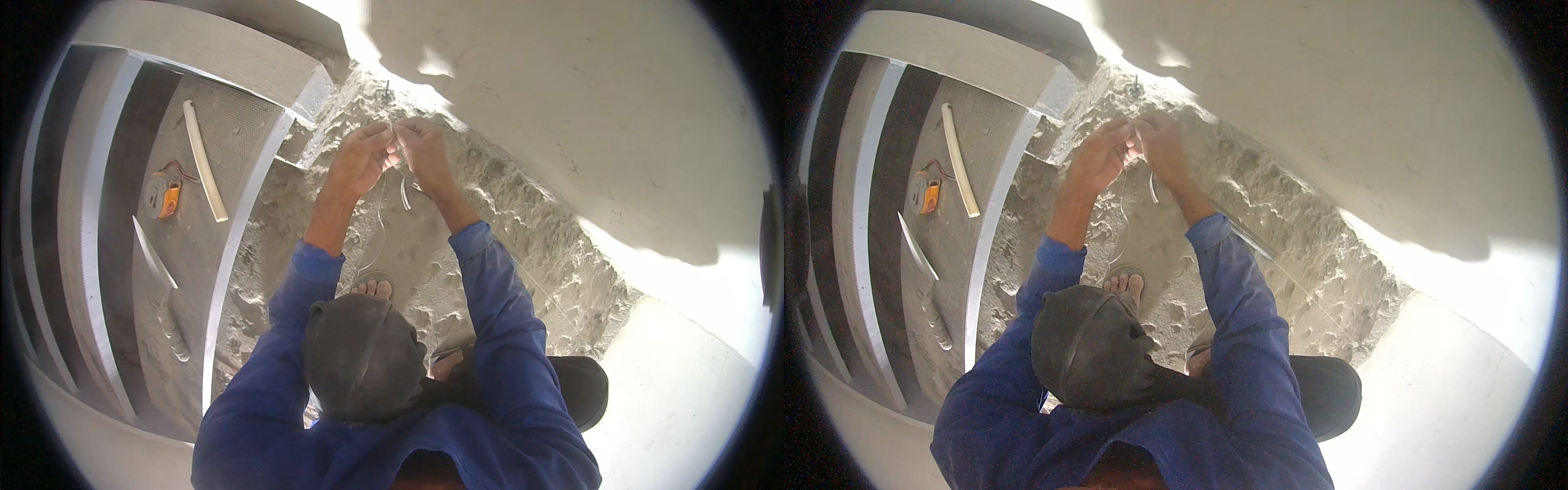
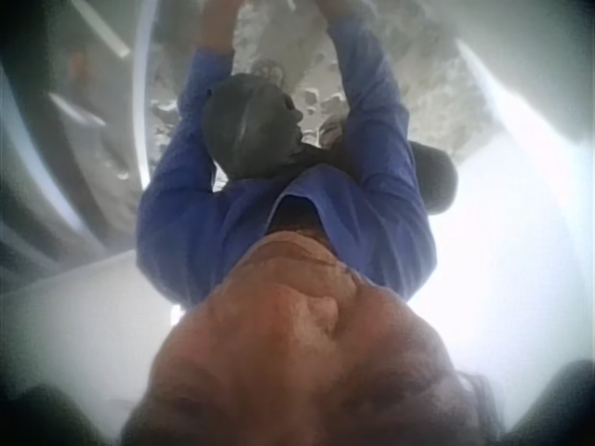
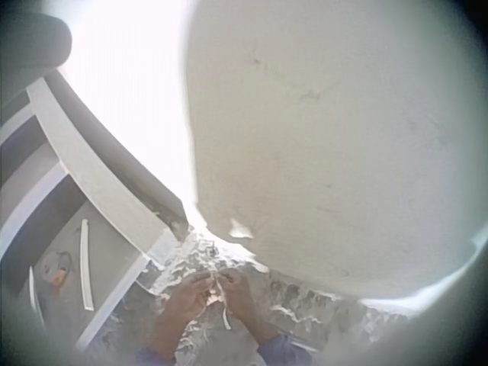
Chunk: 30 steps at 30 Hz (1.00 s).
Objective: The person is installing electrical wires along the floor and wall base in a construction area. They pull and position wires, then secure them to the wall using small fasteners.
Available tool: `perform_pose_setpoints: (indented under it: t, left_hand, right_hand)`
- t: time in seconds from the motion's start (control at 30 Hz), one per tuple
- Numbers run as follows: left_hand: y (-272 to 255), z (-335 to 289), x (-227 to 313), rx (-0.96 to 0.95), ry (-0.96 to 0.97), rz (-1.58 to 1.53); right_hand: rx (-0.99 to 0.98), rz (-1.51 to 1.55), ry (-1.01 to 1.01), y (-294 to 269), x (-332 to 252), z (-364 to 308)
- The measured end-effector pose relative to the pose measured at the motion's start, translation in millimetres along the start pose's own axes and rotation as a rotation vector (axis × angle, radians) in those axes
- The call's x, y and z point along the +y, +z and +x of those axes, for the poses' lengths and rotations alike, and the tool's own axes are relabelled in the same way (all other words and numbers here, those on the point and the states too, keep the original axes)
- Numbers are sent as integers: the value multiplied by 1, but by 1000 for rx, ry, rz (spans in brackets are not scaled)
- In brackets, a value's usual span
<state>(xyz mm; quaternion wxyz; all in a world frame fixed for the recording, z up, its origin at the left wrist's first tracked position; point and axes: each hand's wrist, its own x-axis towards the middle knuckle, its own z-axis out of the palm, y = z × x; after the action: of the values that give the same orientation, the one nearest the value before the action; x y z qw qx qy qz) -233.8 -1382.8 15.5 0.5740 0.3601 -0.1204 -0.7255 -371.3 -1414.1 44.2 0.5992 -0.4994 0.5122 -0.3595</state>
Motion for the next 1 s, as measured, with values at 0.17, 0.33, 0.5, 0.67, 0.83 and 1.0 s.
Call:
perform_pose_setpoints:
  t: [0.17, 0.33, 0.5, 0.67, 0.83, 1.0]
  left_hand:
    - [-13, 9, -5, -34, -51, -92]
    - [-23, 13, -13, -53, -62, -158]
    - [-21, 12, -7, 9, -23, -78]
    - [-5, 0, 10, 256, 106, 482]
    - [10, -5, 17, 269, 163, 718]
    - [8, -8, 13, 264, 156, 685]
  right_hand:
    - [-60, 78, 43, 1, 7, 3]
    - [-61, 101, -14, 5, 15, 4]
    - [-73, 11, 24, 5, 18, 7]
    - [-40, -409, -122, 4, 19, 13]
    - [-40, -391, -64, 5, 23, 12]
    - [1, -315, -61, 7, 32, 8]
